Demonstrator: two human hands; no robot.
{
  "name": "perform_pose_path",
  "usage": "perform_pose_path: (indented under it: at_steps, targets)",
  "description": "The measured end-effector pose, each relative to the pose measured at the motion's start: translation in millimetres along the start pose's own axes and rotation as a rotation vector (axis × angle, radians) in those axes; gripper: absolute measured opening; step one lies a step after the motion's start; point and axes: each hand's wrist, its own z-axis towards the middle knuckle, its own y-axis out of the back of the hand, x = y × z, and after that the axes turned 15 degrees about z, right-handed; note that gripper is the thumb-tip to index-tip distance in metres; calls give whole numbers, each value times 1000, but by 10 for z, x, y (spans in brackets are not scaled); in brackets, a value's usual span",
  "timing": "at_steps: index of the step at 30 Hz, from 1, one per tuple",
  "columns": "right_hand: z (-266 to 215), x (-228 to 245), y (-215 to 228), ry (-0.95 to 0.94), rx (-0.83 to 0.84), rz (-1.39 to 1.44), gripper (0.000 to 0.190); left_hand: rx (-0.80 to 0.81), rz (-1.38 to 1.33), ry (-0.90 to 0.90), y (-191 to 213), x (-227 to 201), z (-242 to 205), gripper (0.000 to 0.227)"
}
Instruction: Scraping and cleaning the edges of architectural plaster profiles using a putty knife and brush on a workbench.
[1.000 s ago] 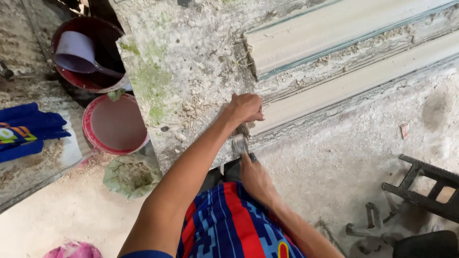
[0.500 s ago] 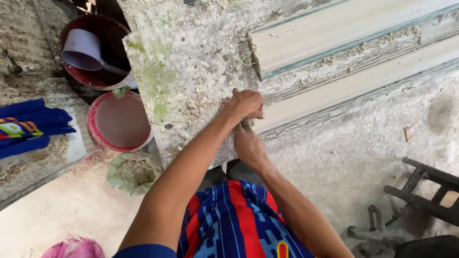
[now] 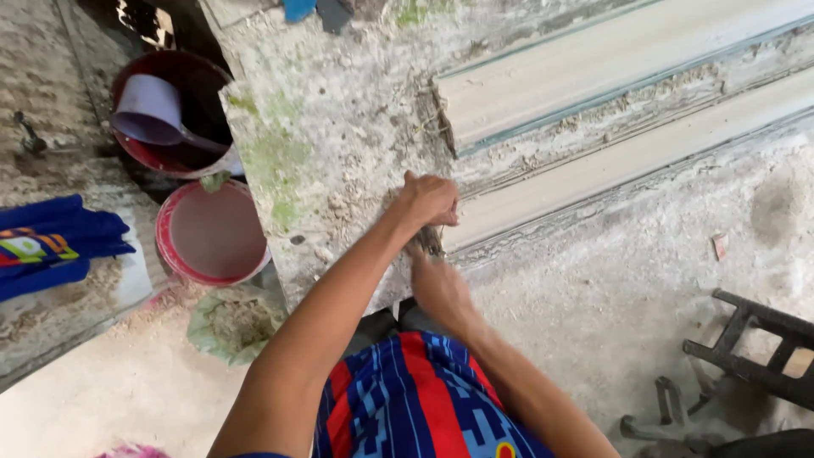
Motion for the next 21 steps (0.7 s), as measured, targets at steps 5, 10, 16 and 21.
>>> perform_pose_path:
  at_steps: [5,10,16,21]
  targets:
    - [-434,42,-18,-47,18,-62,44,50,49,0,-287,91,74,19]
    - [125,13,3,94,15,45,25,-33,45,35,-516,138,-175,19]
    - [-706,-220,504,233,184,231,38,36,-41,98,-886,516,-674,20]
    - [-560,-18,1180,-59,104,252,43,-94,-341,163,-860,436,-1146,32]
